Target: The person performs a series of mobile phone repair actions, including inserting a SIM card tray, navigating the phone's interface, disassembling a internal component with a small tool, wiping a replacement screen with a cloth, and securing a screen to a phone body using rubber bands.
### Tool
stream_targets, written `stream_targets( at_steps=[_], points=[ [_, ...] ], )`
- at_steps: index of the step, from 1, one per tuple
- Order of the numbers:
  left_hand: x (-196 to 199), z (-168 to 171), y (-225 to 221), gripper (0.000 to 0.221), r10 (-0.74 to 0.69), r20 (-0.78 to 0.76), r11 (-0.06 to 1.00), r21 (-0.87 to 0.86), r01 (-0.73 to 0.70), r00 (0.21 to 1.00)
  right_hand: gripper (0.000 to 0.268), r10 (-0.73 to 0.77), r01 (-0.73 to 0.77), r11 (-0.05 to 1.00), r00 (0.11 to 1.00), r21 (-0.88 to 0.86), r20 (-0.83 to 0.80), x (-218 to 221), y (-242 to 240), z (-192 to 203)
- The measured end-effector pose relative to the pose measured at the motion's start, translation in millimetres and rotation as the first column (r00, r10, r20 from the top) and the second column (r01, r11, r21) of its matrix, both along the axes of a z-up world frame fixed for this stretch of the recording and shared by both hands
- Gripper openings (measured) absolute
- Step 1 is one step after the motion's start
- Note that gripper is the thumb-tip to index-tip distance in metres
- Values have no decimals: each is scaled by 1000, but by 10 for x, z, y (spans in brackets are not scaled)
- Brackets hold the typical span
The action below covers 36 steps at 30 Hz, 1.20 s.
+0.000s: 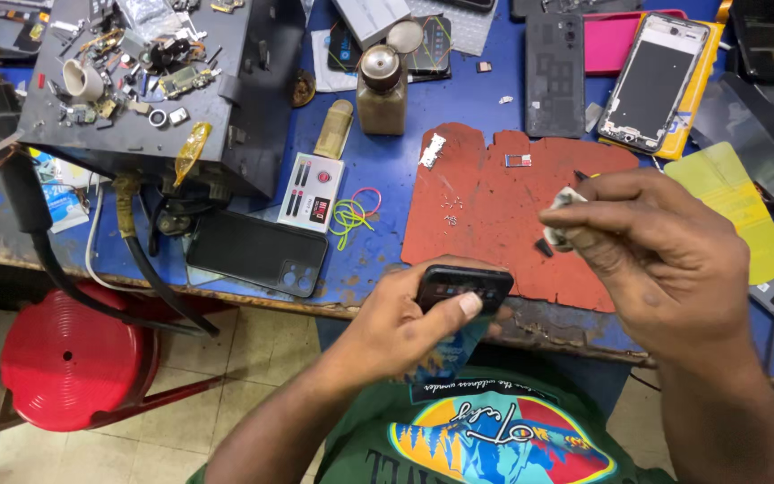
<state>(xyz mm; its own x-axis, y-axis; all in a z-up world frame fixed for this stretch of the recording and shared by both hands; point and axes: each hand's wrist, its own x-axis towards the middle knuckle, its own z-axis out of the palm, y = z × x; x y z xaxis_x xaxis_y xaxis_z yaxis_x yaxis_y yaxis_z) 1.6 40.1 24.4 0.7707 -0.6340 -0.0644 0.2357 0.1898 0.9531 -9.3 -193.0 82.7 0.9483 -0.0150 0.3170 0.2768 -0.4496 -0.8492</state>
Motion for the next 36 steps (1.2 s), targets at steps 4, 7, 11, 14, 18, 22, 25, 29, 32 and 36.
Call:
stream_targets(
  at_steps=[4, 7, 11, 14, 18, 22, 25, 29, 32, 36],
  points=[
    [-40, -172, -42, 33, 54, 38, 983, 173, -60, 998, 14, 122, -126, 992, 985, 22, 126, -22, 80, -63],
    [-66, -231, -69, 30, 33, 36, 999, -12, -33, 999, 21, 235, -246, 967, 960, 62, 149, -11, 200, -41],
    [-90, -276, -86, 22, 33, 112, 995, 89, -43, 993, 30, 436, -349, 879, 865, -326, 248, 53, 292, 55],
    [-69, -299, -76, 19, 20, 157, 987, 152, -44, 987, 31, 527, -403, 821, 808, -404, 265, 122, 366, 84],
    [-102, -307, -69, 20, 33, 94, 981, 189, -50, 995, 26, 576, -410, 779, 768, -475, 281, 158, 370, 76],
    [-83, -268, -56, 23, 155, 135, 969, 174, -178, 979, 28, 535, -378, 789, 810, -484, 240, 113, 238, 38],
    [-43, -229, 47, 28, 145, -1, 988, 54, -145, 989, 27, 469, -315, 823, 847, -473, 250, 112, 169, -17],
    [-29, -186, 57, 30, 163, 31, 986, 21, -164, 986, 24, 356, -251, 892, 902, -376, 245, 67, 165, -110],
    [-17, -154, 2, 28, 224, 107, 975, -6, -224, 969, 22, 183, -137, 970, 954, -200, 237, -20, 263, -230],
    [-37, -133, -54, 25, 333, 151, 943, -80, -324, 931, 22, -25, 29, 1000, 968, -11, 248, -109, 443, -465]
  ],
)
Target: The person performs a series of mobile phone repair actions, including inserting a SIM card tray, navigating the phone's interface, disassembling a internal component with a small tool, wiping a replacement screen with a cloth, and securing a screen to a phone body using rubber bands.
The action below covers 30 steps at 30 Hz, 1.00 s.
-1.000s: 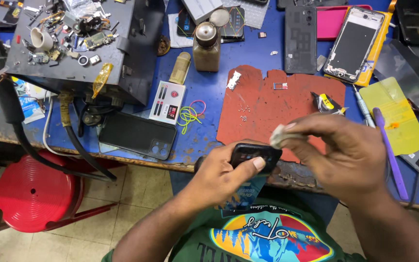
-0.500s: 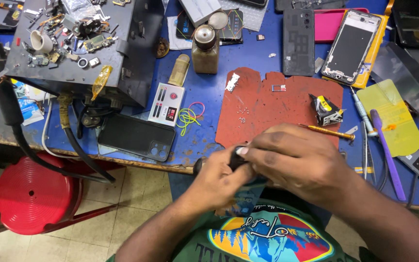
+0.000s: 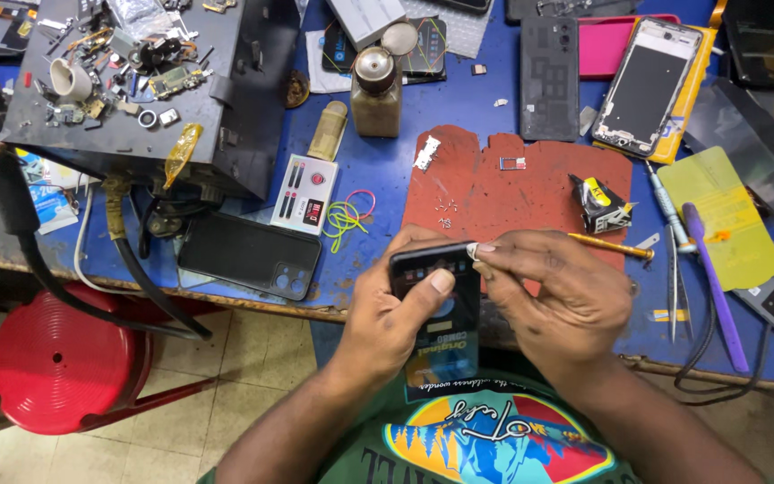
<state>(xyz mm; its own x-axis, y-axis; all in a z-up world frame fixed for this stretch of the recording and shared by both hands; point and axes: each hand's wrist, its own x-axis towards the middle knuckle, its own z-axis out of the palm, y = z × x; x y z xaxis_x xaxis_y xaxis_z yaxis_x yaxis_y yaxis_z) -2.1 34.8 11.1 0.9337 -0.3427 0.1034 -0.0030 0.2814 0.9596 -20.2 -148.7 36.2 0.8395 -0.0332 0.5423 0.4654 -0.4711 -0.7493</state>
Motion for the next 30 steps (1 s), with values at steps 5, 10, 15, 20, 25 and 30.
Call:
stream_targets(
  at_steps=[5, 10, 15, 20, 25, 30],
  points=[
    [67, 1, 26, 25, 165, -111, 965, -188, -184, 980, 23, 56, -56, 998, 998, 12, -26, -175, 115, -196],
    [124, -39, 188, 27, 236, -218, 877, -371, -304, 947, 24, 156, -156, 988, 988, 11, 9, -303, 157, -304],
    [180, -78, 442, 24, 368, -240, 808, -396, -436, 899, 24, 260, -265, 960, 964, -95, -62, -427, 108, -390],
    [51, -17, 740, 31, 342, -154, 826, -422, -374, 927, 22, 50, -77, 947, 994, -311, -94, -370, -272, -346],
    [-126, -2, 935, 36, 311, -133, 877, -342, -338, 941, 21, -285, 179, 725, 957, -665, -53, -55, -547, -31],
    [-237, -165, 1106, 41, 315, -182, 898, -262, -354, 932, 19, -172, 288, 481, 957, -828, 233, 109, -343, 341]
  ],
)
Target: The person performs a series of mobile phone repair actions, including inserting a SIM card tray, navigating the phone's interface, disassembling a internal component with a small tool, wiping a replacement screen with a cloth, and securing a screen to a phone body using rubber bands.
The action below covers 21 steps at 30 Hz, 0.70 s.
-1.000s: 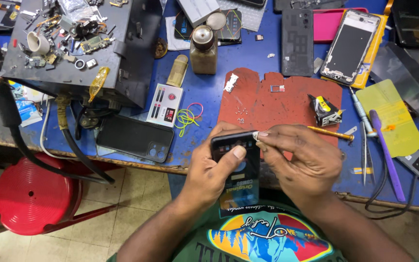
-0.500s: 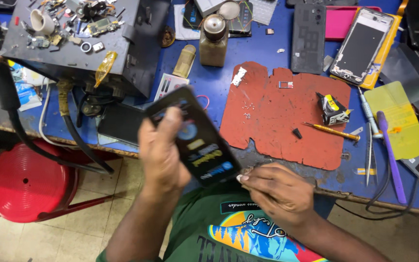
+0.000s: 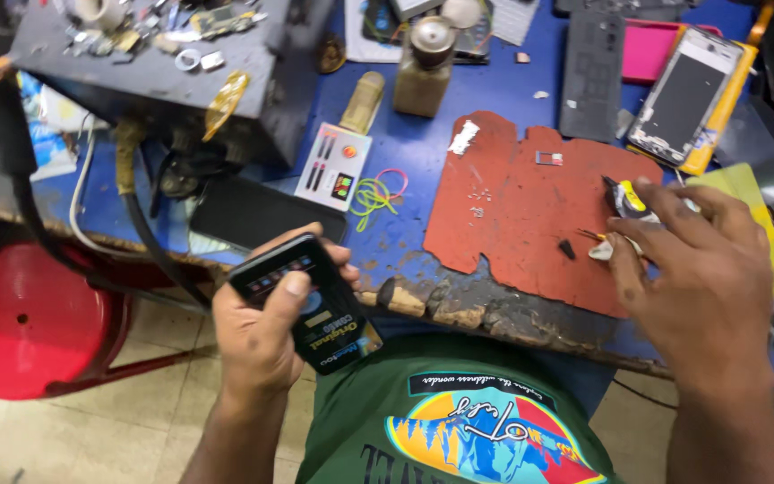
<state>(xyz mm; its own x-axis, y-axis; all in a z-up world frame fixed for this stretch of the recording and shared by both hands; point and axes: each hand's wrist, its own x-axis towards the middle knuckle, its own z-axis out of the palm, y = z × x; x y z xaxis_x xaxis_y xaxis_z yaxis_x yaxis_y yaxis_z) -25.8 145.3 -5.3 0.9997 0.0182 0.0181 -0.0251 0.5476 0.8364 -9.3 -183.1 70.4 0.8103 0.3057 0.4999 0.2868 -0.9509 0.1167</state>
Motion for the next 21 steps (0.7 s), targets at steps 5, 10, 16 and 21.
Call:
stream_targets(
  at_steps=[5, 10, 16, 21],
  points=[
    [-22, -110, 18, 36, -48, -10, 997, 55, 49, 999, 14, 355, -206, 836, 909, 508, -216, 316, 520, -111],
    [-47, -120, 51, 35, -92, 30, 985, 149, 86, 995, 18, 594, -406, 761, 750, 506, -290, 989, 1143, -531],
    [-89, -130, 194, 35, -68, -29, 988, 136, 72, 997, 15, 448, -301, 877, 794, 376, -410, 1154, 1480, -668],
    [-50, -159, 260, 35, -97, 4, 984, 149, 96, 995, 14, 427, -116, 819, 778, 562, -461, 1214, 1387, -575]
  ],
)
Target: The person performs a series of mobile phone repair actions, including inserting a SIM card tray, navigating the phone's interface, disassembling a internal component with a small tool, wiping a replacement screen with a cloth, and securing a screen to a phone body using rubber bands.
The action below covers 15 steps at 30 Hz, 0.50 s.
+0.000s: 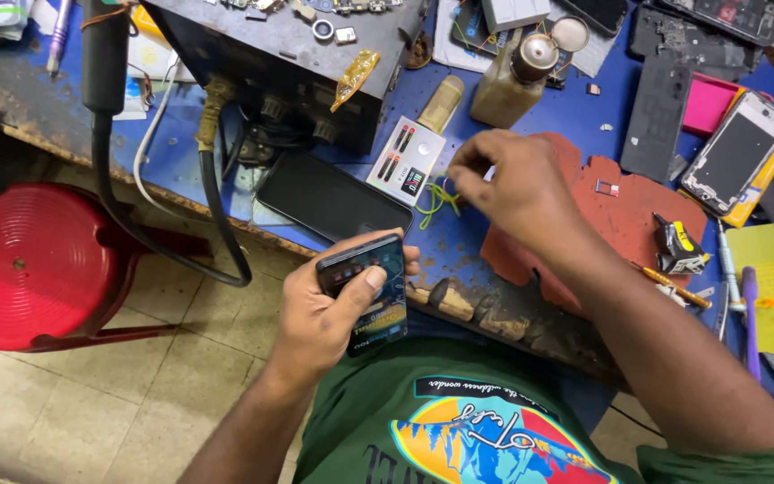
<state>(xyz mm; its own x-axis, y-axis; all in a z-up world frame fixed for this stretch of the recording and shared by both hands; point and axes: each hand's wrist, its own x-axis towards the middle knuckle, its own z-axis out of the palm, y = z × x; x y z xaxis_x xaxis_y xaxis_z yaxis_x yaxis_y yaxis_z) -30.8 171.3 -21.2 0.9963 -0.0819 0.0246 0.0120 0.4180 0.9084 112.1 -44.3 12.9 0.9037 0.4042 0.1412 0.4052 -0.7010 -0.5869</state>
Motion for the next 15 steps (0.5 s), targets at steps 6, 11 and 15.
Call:
stream_targets(
  at_steps=[6, 11, 15],
  points=[
    [115, 94, -91, 36, -71, 11, 996, -49, 71, 997, 10, -128, 146, 973, 986, 181, -104, -88, -142, 121],
    [209, 217, -189, 47, -133, 97, 985, -94, 142, 986, 16, -89, 122, 928, 990, 353, -109, -213, -219, 143],
    [245, 233, -266, 57, -168, 52, 983, -64, 171, 984, 22, -73, 131, 908, 985, 397, -157, -301, -313, 94]
  ],
)
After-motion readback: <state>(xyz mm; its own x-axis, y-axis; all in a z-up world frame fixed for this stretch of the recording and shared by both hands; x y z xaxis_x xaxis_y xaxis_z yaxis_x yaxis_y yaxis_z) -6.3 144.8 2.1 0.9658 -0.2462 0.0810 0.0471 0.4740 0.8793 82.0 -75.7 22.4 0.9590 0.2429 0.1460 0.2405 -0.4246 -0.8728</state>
